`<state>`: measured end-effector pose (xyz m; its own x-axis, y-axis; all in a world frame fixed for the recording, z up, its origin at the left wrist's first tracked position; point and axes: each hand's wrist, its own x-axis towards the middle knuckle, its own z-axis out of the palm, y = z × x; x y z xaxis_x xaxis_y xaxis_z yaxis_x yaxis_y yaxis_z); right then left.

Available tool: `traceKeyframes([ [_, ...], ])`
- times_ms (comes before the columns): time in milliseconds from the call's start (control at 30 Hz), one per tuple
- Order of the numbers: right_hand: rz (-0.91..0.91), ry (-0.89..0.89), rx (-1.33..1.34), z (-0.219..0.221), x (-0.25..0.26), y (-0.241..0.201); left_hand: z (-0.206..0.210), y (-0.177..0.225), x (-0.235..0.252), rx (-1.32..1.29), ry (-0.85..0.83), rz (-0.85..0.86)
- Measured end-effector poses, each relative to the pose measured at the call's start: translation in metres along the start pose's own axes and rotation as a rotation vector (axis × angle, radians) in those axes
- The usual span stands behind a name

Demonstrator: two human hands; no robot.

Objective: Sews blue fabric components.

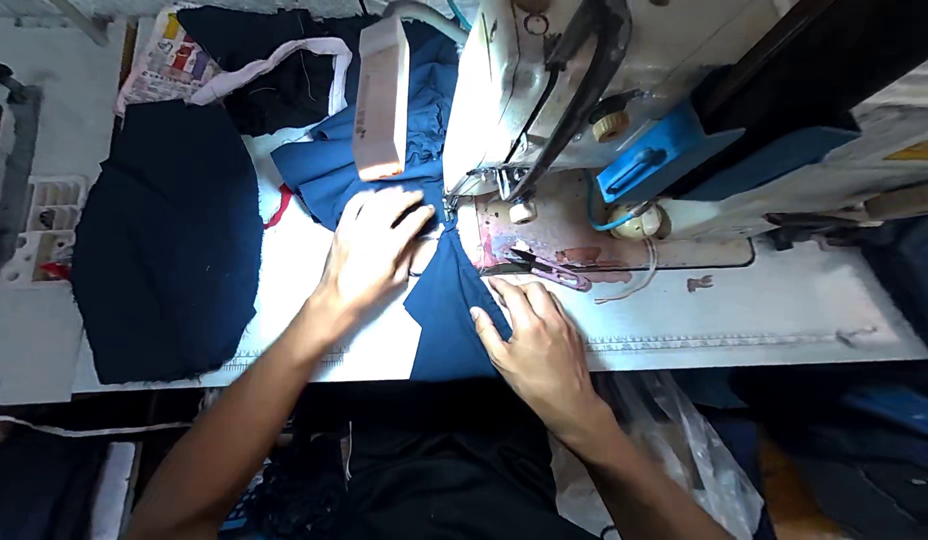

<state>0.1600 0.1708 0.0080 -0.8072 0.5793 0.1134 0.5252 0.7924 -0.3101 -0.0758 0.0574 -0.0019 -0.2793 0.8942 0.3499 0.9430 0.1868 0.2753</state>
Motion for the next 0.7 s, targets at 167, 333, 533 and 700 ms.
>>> traceKeyframes([
  [167, 0.064, -0.125, 0.270, -0.016, -0.006, 0.009, -0.014, 0.085, -0.065, 0.010, -0.095, -0.532],
  [333, 0.145, -0.253, 0.838, -0.019, 0.005, 0.002, -0.010, 0.102, -0.069, -0.254, -0.063, -0.553],
  [533, -0.046, 0.063, 0.500, -0.033, -0.013, -0.023, -0.026, 0.091, -0.044, -1.442, 0.104, -0.752],
  [700, 0.073, -0.226, 0.969, -0.021, -0.006, -0.032, -0.020, 0.099, -0.029, -1.453, 0.100, -0.833],
])
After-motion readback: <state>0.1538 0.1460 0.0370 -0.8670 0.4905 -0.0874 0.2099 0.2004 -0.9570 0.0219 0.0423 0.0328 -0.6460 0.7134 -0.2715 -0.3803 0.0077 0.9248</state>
